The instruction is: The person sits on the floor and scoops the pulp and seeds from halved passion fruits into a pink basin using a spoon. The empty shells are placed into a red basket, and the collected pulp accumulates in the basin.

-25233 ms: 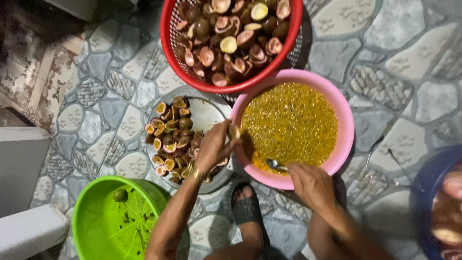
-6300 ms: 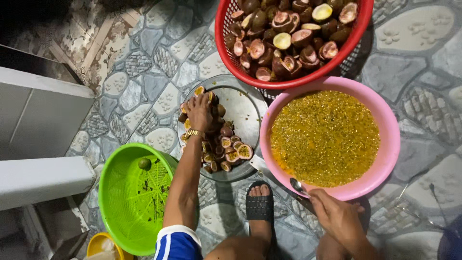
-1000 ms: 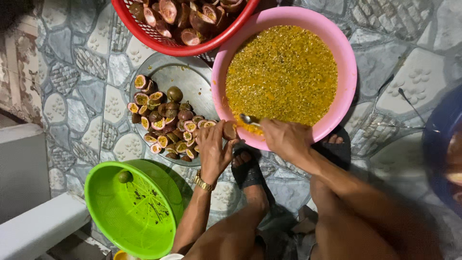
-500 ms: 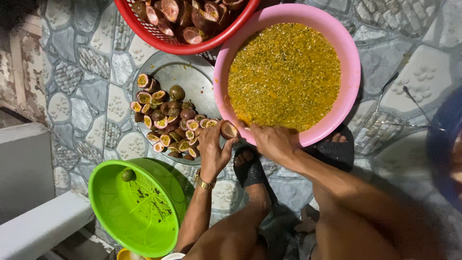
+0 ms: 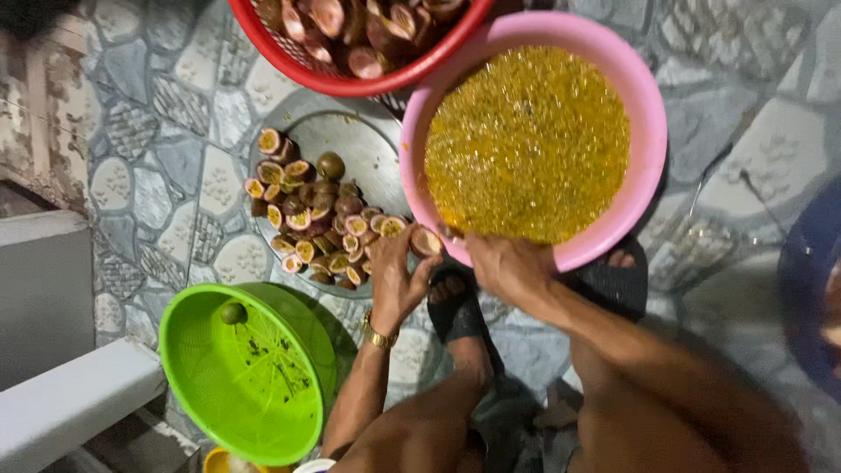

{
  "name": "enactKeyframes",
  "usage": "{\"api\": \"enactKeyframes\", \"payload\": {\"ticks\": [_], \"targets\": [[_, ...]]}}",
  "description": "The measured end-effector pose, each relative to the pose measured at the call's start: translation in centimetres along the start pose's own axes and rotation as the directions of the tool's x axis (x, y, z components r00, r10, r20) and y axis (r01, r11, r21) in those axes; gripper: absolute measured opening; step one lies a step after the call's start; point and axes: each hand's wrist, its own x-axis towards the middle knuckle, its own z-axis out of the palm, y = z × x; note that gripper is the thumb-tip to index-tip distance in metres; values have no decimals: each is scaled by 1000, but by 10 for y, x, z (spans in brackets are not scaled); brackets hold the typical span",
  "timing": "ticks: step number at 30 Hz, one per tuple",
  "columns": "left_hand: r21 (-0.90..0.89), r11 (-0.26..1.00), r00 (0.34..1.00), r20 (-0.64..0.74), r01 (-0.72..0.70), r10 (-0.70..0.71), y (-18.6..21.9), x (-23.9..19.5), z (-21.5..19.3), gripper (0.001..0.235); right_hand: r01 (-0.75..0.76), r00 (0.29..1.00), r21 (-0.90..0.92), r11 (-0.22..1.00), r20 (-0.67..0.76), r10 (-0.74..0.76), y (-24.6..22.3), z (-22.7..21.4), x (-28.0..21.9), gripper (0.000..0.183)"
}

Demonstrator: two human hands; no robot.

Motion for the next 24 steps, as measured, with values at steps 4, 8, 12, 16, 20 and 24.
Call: {"api": "enactKeyframes", "payload": {"ticks": [4,8,12,16,20,24], "targets": [[32,999,999,-19,-25,26,6,4,-8,61,19,1000,-432,902,20,-11,22,22,3,18],[30,1000,999,42,11,-12,-1,8,-14,59,-98,983,-389,916,104,149,15,-10,-12,16],[185,981,997,45,59,-69,-12,27,-33,53,-207,963,-364,908,90,256,29,-21,-25,19],[123,992,998,-61,13,-5,-1,89,-64,25,-96,993,-480,872,9,115,45,-11,-36,17],[-107,965,970,-10,239,-241,15,180,-94,24,-86,993,-414,906,37,111,40,-11,-39,21],[-456,880,936,-235,133,-263,36,262,-138,100,-180,971,-351,919,86,224,26,-17,-41,16]]}}
